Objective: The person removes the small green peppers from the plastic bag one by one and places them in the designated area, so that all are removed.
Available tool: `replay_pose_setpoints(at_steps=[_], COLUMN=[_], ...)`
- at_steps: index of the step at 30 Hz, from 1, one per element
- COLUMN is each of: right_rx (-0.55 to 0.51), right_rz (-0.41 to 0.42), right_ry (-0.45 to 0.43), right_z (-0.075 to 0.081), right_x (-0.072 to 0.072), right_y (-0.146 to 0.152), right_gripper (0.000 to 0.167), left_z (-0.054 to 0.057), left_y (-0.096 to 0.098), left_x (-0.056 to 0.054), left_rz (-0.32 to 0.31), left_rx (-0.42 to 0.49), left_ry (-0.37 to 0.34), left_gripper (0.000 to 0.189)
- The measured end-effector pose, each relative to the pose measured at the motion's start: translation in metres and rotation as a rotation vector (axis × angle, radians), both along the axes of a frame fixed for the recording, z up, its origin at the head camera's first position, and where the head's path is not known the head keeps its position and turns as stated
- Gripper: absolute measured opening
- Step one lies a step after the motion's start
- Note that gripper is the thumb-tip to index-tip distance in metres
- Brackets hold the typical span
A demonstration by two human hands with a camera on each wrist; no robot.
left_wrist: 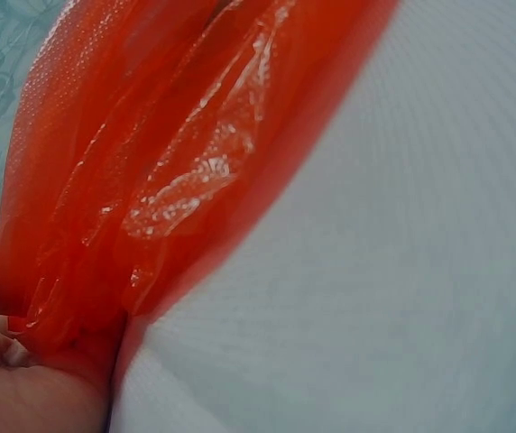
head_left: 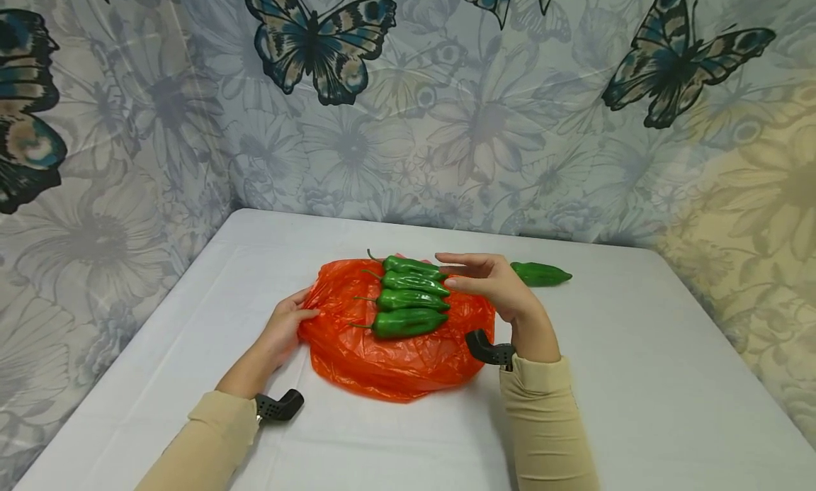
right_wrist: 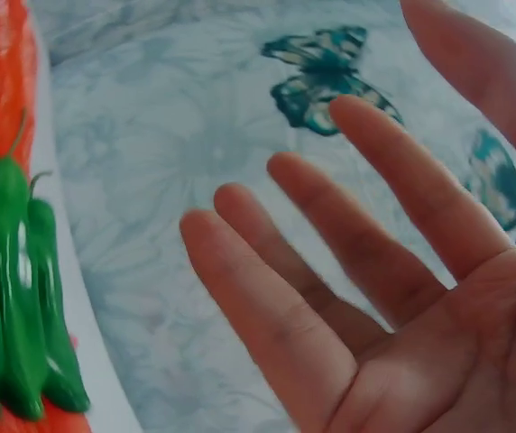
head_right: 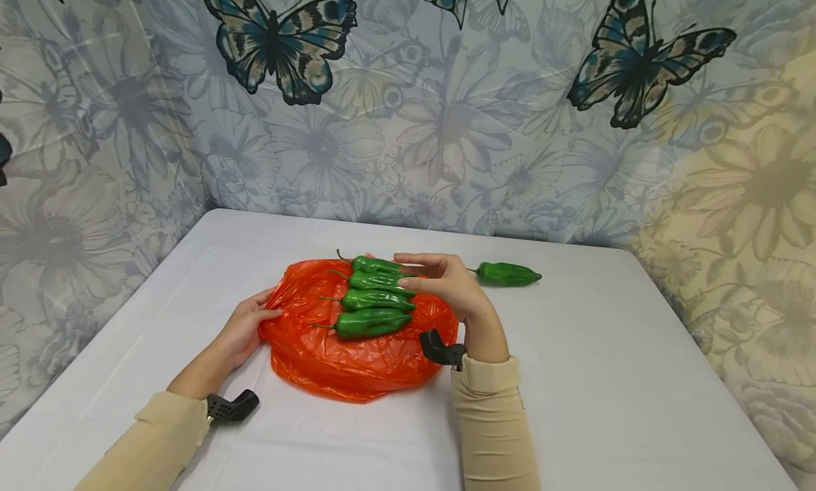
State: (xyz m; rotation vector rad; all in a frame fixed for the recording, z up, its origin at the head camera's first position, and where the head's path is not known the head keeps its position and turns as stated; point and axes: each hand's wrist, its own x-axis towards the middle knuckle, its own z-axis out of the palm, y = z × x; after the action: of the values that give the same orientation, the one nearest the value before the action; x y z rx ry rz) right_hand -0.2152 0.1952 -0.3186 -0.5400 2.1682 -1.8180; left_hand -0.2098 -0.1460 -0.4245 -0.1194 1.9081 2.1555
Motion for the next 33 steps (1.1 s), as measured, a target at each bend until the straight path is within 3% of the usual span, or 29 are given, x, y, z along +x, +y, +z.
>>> replay_pose_setpoints(at_steps=[7,19,25,33], right_rx=[-0.098,-0.116,-0.049,0.012], right_rz=[0.005,0.074,0.103,0.115], right_ry=[-0.108,-0.065,-0.042,-0.081], right_z=[-0.016,-0.049,-0.060,-0.067], right_x=[-0.002,-0.014,-0.018,-0.020], right_y=[-0.014,-0.017,-0.021,-0.022], right_gripper=[0.052,0.033,0.043,0.042], left_z=[-0.001,0.002,0.003,0.003], left_y=[0.000,0.001,0.001,0.002], left_x=[0.000,-0.001,0.000,0.001], left_rz=[-0.005,-0.012,-0.013,-0.016], left_rx=[0.003,-0.008,-0.014,-0.015], left_ry=[-0.011,-0.017,-0.020,-0.020], left_gripper=[0.060,0.060,0.059,0.060])
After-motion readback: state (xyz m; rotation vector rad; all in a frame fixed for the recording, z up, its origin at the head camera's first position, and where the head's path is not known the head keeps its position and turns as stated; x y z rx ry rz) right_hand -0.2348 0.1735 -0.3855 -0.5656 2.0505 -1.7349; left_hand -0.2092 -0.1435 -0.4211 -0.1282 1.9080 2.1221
